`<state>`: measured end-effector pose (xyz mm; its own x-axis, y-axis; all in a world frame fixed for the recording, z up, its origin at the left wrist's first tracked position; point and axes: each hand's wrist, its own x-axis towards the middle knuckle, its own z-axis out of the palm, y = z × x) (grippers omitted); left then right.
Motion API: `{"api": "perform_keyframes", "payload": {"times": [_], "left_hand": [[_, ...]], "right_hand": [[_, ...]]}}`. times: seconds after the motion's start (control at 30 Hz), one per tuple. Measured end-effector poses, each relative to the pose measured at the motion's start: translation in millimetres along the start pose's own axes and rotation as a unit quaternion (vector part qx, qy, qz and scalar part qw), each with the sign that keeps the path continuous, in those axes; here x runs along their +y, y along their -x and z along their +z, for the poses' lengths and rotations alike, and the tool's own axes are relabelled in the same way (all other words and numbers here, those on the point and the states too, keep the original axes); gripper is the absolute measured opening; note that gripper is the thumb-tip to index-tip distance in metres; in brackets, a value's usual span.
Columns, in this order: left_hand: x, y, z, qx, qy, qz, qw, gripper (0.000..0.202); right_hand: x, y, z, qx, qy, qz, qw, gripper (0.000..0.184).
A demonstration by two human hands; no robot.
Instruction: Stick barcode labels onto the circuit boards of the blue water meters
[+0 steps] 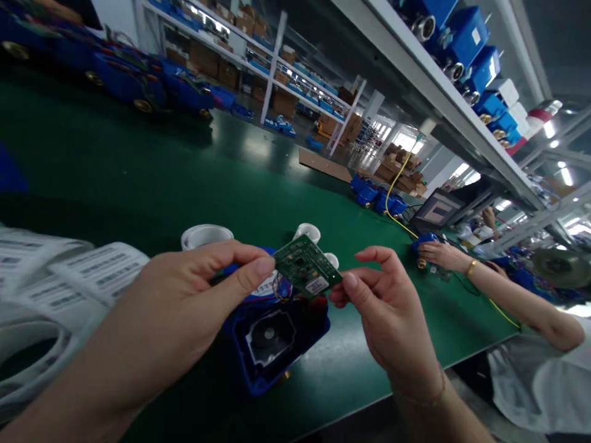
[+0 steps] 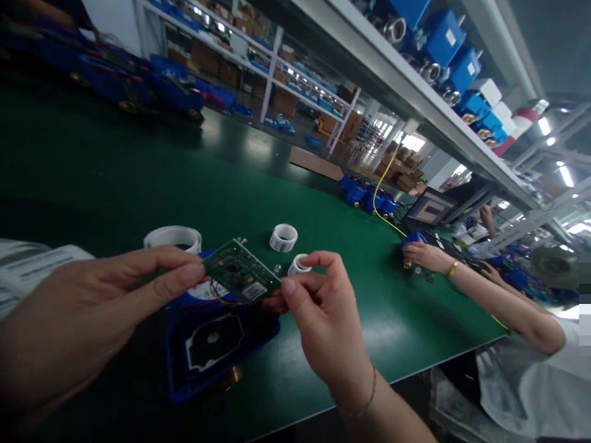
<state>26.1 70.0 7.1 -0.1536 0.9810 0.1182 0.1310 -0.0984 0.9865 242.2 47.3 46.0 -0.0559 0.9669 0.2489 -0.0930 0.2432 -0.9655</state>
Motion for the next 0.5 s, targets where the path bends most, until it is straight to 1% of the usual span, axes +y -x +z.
{"api": "perform_keyframes", "payload": {"times": [0.07,0.1,0.17,0.23,0.3,0.37,0.5], "left_hand": [[1,-5,2.3,-0.018,-0.044,0.025,0.999,0.04],[2,-7,3.7,-0.016,-0.058,0.036,0.998,0.043],[5,-11,6.5,-0.004,-0.063,0.055,0.996,0.047],[9,-13,9.2,-0.004,-0.055,0.068,0.996,0.049],[12,-13,11.7,-0.013,-0.043,0.057,0.997,0.047],[14,-13,13.5,-0.008,-0.038,0.045,0.998,0.044],[17,-12,14.3,0.008,-0.059,0.051,0.997,0.036]], "right_hand": [[10,5,3,0.029,-0.001,-0.026,0.999,0.025],[14,7,4,0.043,-0.003,-0.034,0.998,0.026],[20,11,5,0.064,-0.01,-0.044,0.997,0.027],[23,13,6,0.078,-0.012,-0.051,0.996,0.028],[24,14,7,0.086,-0.011,-0.053,0.995,0.028],[24,15,8,0.094,-0.014,-0.044,0.995,0.028],[22,15,10,0.11,-0.015,-0.028,0.993,0.029]]}}
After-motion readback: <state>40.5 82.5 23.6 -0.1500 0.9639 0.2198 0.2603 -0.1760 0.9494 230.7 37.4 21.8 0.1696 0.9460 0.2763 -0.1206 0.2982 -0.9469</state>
